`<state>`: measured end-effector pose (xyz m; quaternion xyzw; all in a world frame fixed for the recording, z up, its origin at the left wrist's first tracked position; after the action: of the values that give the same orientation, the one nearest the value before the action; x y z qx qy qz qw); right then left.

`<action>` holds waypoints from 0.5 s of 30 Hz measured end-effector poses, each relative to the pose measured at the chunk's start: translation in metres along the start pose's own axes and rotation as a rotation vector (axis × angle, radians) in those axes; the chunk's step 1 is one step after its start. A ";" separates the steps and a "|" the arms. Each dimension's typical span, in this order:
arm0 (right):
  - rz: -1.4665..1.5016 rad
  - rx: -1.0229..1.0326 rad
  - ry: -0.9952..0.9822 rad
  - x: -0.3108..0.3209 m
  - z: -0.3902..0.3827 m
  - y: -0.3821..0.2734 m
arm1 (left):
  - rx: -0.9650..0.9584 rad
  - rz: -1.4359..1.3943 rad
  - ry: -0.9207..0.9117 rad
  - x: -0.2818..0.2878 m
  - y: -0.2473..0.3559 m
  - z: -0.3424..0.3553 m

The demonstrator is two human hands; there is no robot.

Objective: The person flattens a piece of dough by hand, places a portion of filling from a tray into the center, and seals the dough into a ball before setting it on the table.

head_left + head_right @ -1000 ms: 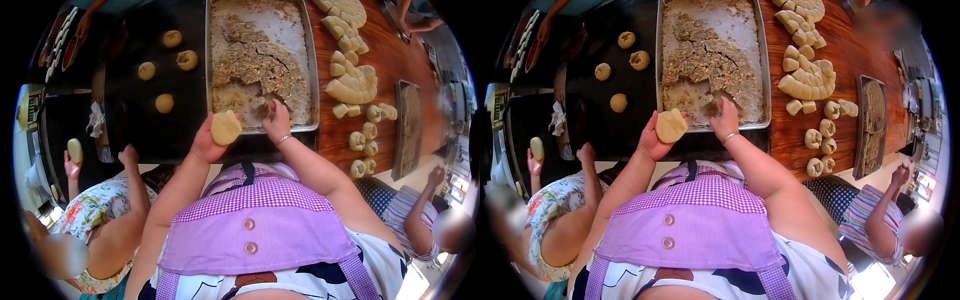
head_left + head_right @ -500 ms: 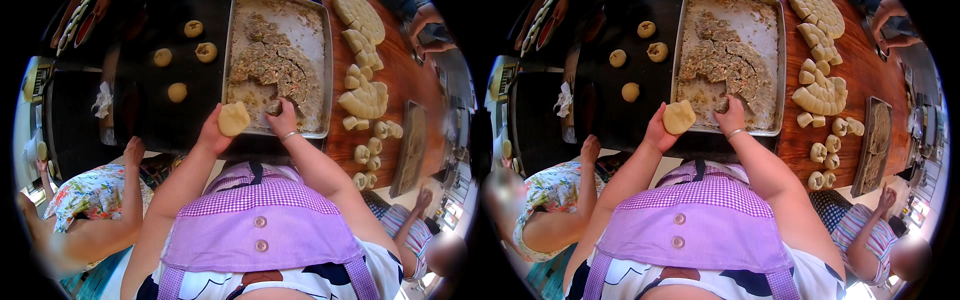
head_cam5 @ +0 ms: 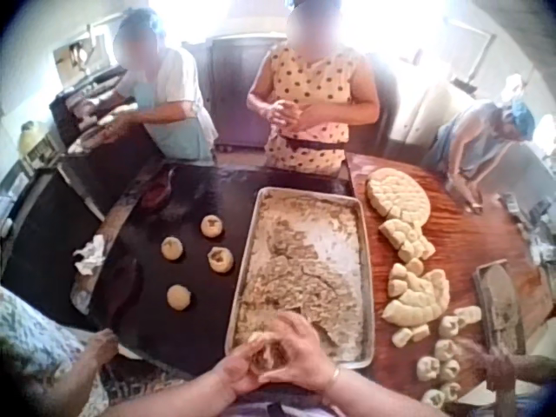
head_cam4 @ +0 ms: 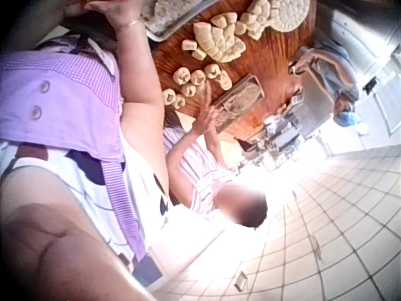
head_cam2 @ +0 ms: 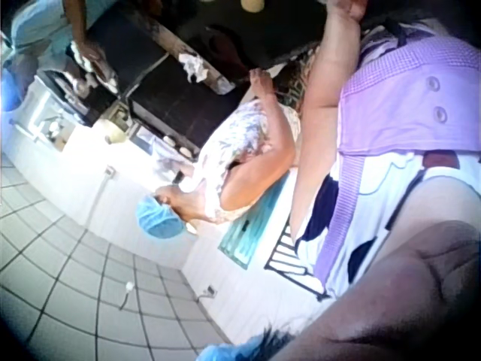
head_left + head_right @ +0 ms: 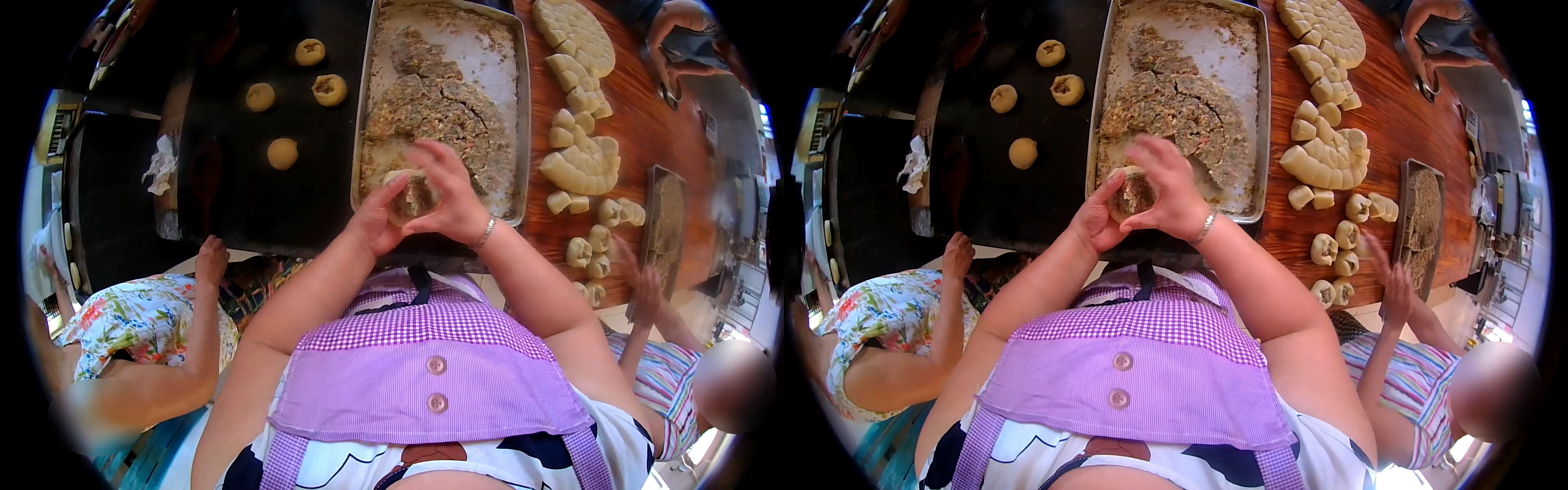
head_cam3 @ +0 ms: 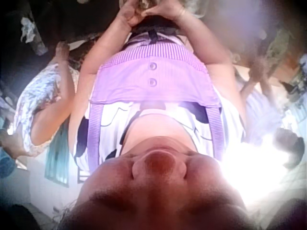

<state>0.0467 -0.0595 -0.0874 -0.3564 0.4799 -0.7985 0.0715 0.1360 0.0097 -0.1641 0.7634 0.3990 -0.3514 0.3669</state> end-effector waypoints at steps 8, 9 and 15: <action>1.479 -0.881 0.243 -0.045 -0.053 0.049 | -0.114 0.150 0.039 -0.020 -0.016 0.013; 1.398 -0.812 0.267 -0.041 -0.049 0.045 | -0.138 0.164 0.087 -0.020 -0.015 0.014; 0.930 -0.609 0.477 -0.022 -0.046 0.038 | -0.492 0.402 0.319 -0.027 -0.008 0.009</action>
<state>0.0250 -0.0363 -0.1426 0.0751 0.7950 -0.5683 0.1983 0.1150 -0.0045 -0.1483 0.7607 0.3659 -0.0419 0.5346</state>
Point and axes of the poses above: each hand's wrist, its own z-axis towards the middle knuckle, its own x-axis out of the back of the hand, y = z × x, the point moved 7 cm from there along z, towards the middle knuckle, and after that the axes turned 3 degrees about z, right-handed, at the moved point
